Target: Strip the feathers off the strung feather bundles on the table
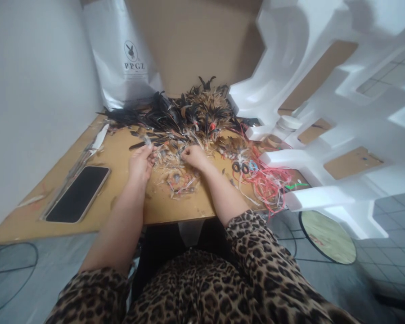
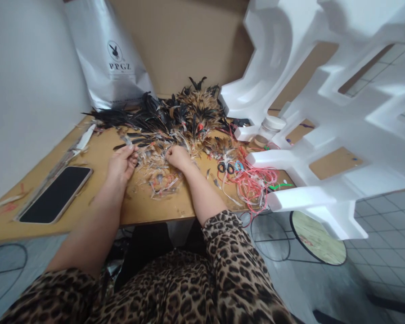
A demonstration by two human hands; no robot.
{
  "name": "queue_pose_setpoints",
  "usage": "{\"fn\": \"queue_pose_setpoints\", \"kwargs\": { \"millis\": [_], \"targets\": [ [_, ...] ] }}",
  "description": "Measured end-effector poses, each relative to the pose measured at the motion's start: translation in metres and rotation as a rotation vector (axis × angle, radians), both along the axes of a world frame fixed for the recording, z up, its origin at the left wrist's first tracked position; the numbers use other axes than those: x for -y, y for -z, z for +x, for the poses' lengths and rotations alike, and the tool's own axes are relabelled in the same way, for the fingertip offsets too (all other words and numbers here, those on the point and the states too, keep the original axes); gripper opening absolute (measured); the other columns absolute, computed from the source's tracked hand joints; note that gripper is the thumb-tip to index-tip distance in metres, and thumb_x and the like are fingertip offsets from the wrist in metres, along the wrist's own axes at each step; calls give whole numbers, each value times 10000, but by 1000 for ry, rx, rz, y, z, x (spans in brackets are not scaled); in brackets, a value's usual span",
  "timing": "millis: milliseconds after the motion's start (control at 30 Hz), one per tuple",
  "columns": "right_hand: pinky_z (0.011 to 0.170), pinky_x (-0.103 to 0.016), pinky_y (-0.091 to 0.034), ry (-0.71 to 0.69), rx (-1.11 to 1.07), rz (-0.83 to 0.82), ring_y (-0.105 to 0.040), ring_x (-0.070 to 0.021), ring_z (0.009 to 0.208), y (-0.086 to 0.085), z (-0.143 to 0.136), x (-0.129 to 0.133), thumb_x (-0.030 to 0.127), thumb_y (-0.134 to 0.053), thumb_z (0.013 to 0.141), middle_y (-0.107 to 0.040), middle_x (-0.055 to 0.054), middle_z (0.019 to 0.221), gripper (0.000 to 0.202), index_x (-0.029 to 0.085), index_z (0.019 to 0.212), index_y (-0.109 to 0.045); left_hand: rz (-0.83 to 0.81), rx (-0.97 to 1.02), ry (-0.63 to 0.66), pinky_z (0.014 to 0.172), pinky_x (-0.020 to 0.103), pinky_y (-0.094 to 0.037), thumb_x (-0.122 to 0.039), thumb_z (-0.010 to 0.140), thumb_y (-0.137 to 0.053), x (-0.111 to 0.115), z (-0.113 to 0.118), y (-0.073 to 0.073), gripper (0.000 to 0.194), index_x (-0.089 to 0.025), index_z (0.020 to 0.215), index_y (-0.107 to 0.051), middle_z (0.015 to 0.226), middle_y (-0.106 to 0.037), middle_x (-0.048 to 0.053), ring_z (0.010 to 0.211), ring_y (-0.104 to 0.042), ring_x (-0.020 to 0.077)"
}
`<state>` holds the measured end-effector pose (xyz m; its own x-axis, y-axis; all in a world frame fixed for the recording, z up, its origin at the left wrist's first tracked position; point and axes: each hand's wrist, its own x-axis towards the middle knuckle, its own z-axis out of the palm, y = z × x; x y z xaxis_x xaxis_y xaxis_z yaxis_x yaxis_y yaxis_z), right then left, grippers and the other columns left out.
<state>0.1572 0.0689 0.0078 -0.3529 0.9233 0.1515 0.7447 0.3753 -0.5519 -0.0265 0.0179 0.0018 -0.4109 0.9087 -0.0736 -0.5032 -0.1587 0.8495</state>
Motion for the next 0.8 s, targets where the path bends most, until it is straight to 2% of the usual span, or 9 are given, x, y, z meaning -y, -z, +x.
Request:
{"fn": "queue_pose_setpoints", "kwargs": {
  "millis": [200, 300, 400, 533, 700, 800],
  "targets": [
    [707, -310, -438, 115, 231, 14, -618, -229, 810, 1, -19, 7, 363, -538, 715, -685, -115, 870, 243, 198, 797, -697, -25, -75, 127, 379, 131, -340, -207, 606, -730, 2, 7, 1, 159, -113, 688, -632, 659, -641, 33, 461, -521, 45],
    [696, -307, -439, 116, 215, 17, -619, -227, 793, 4, -23, 4, 311, -531, 703, -685, -116, 858, 219, 189, 789, -692, -41, -101, 142, 376, 132, -330, -203, 605, -729, 4, 10, -1, 159, -105, 688, -636, 660, -646, 45, 454, -519, 46],
    [674, -262, -430, 98, 78, -2, -605, -180, 737, 7, -22, -1, 257, -515, 688, -678, -83, 787, 186, 174, 728, -676, -55, -107, 150, 380, 134, -336, -195, 609, -722, 4, 11, -1, 150, -105, 692, -636, 655, -647, 46, 452, -520, 48],
    [615, -209, -418, 69, -230, -83, -572, -125, 651, 13, -17, -6, 262, -525, 659, -636, -22, 664, 162, 154, 675, -645, -68, -116, 161, 370, 133, -335, -181, 605, -722, 3, 11, 1, 151, -103, 708, -642, 655, -653, 51, 449, -524, 53],
    [521, -186, -412, 49, -543, -258, -518, -84, 481, 19, -19, -5, 217, -520, 638, -554, 27, 516, 95, 146, 675, -571, -85, -141, 217, 370, 127, -353, -181, 603, -727, 1, 12, 6, 164, -93, 716, -646, 682, -666, 70, 468, -555, 65],
    [500, -171, -402, 42, -671, -299, -494, -67, 453, 17, -22, -3, 149, -528, 623, -534, 48, 499, 75, 148, 698, -531, -108, -155, 239, 369, 123, -354, -177, 601, -731, 1, 13, 8, 170, -91, 717, -642, 678, -665, 74, 467, -559, 66]
  ]
}}
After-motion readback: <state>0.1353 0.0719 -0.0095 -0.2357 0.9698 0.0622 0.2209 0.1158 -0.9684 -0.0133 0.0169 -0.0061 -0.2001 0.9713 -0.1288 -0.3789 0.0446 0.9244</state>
